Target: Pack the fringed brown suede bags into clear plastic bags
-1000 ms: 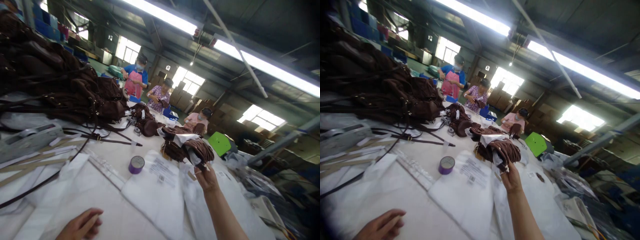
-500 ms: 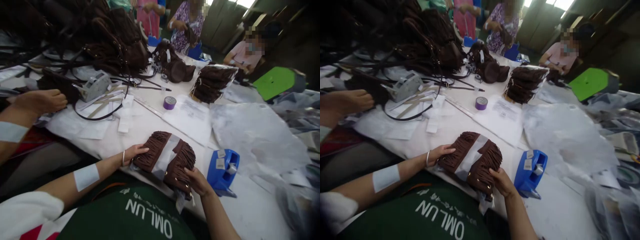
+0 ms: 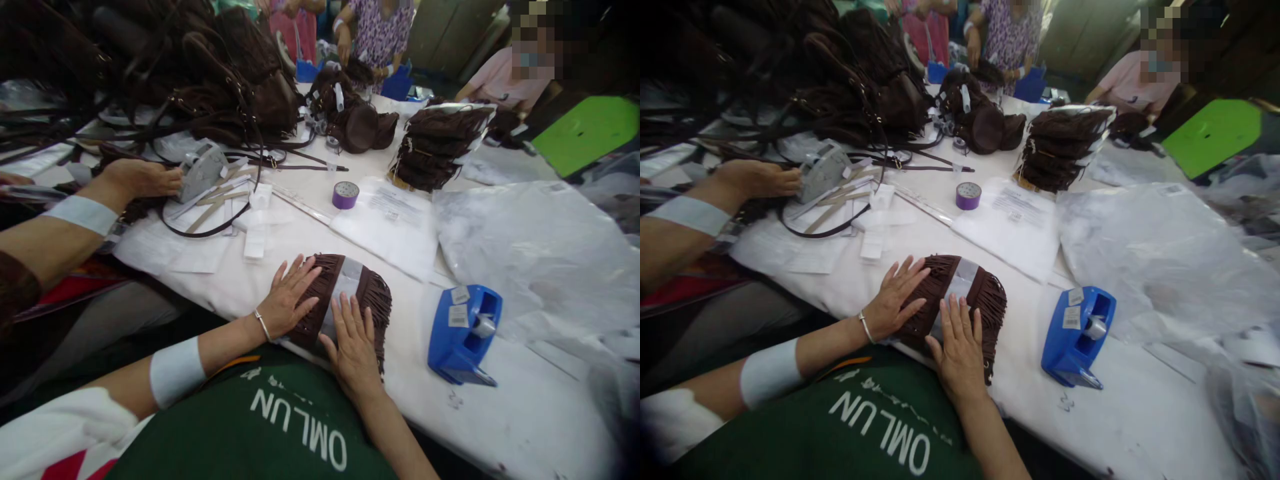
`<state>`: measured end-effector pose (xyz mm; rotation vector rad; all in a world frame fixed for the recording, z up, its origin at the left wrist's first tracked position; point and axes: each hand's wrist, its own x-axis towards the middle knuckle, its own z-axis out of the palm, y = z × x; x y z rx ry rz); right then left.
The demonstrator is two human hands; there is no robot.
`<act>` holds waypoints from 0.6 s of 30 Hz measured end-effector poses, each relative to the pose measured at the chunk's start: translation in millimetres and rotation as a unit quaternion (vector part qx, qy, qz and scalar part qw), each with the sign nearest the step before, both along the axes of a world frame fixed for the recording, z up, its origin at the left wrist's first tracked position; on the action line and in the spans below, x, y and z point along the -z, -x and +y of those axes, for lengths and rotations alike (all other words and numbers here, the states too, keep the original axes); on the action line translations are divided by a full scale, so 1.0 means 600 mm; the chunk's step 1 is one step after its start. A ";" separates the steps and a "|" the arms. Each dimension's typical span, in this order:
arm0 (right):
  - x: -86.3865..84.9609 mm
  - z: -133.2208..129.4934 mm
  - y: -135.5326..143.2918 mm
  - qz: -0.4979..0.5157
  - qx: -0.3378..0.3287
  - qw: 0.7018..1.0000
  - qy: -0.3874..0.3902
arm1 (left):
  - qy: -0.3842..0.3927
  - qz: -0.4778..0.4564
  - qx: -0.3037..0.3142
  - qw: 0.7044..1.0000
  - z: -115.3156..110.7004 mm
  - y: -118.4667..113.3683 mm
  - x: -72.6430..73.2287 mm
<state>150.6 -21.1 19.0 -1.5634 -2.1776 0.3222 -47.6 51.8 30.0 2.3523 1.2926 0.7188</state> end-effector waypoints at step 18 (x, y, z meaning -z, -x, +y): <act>-0.026 -0.004 -0.027 0.177 0.159 0.967 0.090 | -0.148 -0.024 0.140 0.979 -0.018 -0.025 0.009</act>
